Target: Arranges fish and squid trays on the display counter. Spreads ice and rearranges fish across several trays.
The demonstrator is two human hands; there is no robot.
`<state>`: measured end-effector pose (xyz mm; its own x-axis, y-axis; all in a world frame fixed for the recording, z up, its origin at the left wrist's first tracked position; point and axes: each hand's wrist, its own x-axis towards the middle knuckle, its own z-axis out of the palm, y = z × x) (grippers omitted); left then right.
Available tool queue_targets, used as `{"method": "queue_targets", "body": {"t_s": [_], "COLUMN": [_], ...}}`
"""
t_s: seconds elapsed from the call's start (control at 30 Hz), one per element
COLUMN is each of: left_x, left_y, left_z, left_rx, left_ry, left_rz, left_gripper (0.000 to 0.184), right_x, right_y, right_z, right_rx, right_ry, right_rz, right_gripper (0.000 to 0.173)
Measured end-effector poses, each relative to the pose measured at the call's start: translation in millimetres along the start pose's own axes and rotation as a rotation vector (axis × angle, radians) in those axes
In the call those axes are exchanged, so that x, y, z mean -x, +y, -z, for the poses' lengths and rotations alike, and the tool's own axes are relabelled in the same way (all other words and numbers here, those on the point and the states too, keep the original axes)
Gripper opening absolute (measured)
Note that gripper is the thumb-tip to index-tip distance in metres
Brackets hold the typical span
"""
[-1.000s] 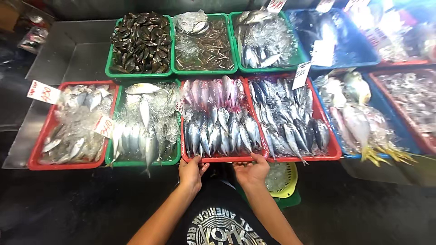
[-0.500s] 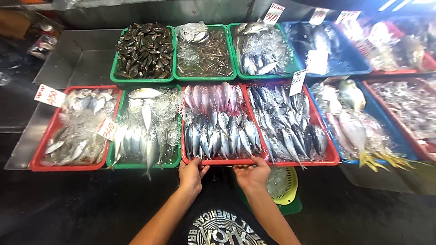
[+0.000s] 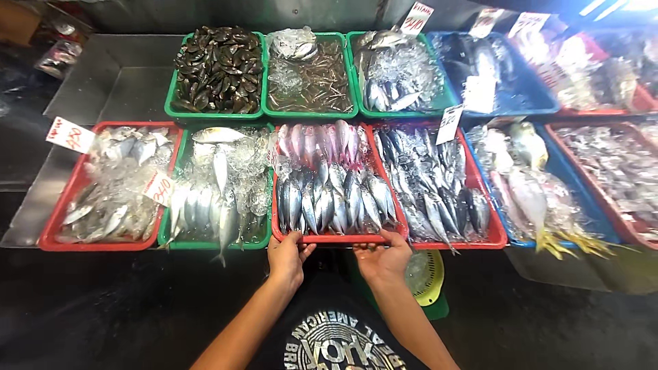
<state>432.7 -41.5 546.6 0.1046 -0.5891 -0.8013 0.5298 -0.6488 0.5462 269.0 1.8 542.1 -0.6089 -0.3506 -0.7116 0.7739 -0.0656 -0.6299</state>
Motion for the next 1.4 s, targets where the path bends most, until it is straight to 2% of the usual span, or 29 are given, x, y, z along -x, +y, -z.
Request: {"method": "queue_targets", "body": {"t_s": [1.4], "left_x": [17.1], "left_y": [22.2], "left_z": [-10.6], "left_rx": [0.040], "left_ry": [-0.041], "left_rz": [-0.048], "left_gripper": [0.029], "right_x": [17.6], "right_y": [-19.4], "right_z": [-14.1], "right_rx": [-0.021], "right_ry": [-0.074], "right_rz": [0.016], "right_gripper": [0.021]}}
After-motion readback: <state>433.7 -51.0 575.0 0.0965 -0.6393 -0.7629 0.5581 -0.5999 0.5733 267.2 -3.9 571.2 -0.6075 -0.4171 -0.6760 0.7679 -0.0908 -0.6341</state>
